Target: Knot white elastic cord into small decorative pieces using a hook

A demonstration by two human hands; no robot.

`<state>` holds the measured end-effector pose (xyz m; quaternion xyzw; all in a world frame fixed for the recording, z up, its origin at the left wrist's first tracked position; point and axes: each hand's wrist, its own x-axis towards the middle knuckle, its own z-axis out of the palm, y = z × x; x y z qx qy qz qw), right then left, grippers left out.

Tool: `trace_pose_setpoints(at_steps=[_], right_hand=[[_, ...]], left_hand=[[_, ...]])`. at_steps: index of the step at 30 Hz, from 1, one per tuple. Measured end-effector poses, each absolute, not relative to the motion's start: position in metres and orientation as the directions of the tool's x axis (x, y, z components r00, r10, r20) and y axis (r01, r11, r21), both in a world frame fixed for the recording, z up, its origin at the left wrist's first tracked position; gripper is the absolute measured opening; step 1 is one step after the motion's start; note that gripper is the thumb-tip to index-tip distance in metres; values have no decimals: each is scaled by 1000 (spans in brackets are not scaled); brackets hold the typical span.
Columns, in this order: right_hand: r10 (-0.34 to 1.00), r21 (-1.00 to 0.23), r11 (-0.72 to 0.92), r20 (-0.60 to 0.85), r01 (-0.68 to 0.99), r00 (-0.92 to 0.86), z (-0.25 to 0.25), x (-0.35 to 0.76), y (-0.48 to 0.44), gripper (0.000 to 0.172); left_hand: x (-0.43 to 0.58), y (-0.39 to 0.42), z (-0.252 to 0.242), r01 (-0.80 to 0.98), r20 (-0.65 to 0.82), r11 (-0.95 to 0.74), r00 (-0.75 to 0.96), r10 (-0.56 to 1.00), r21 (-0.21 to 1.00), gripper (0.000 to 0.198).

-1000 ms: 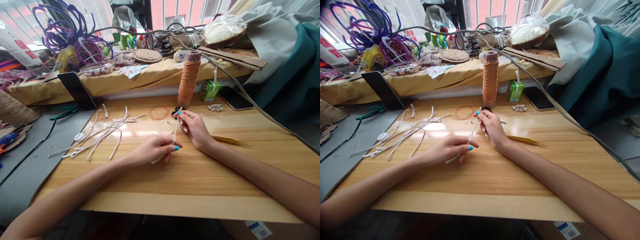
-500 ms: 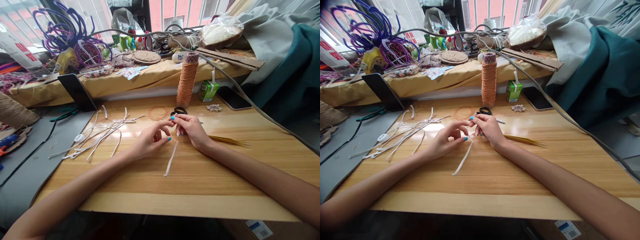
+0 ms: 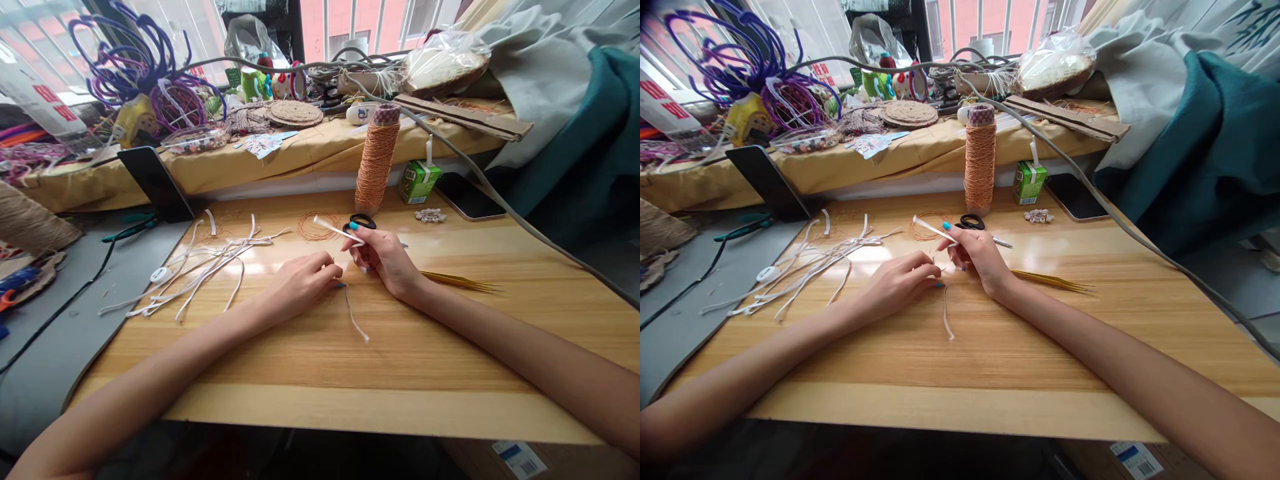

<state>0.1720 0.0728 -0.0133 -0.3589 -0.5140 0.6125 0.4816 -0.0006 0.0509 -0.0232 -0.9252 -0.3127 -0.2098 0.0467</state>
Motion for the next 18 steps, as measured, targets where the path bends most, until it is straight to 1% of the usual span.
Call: trace_pose_setpoints(at_steps=[3,6,10,12,18], right_hand=[[960,-974,-5,59,-227,-273,-13,172,72,22],[962,-962,-19,56,-271,-266,-13,172,74,16],[967,-931,-56,39,-360,-251,-14,173,77,13],[968,-915,-77,27,-397,-251,-14,174,78,12],[969,-883,-110,8,-456,-248,-14,176,81,9]], left_hand=[[-1,51,-21,624,449,-780,684,574,46,24],[-2,52,-21,656,476,-752,643,600,63,26],[-2,54,-23,581,444,-812,712,544,64,20],[-2,55,-23,561,438,-826,730,524,55,21],[-3,55,-22,588,513,-808,684,518,32,16]])
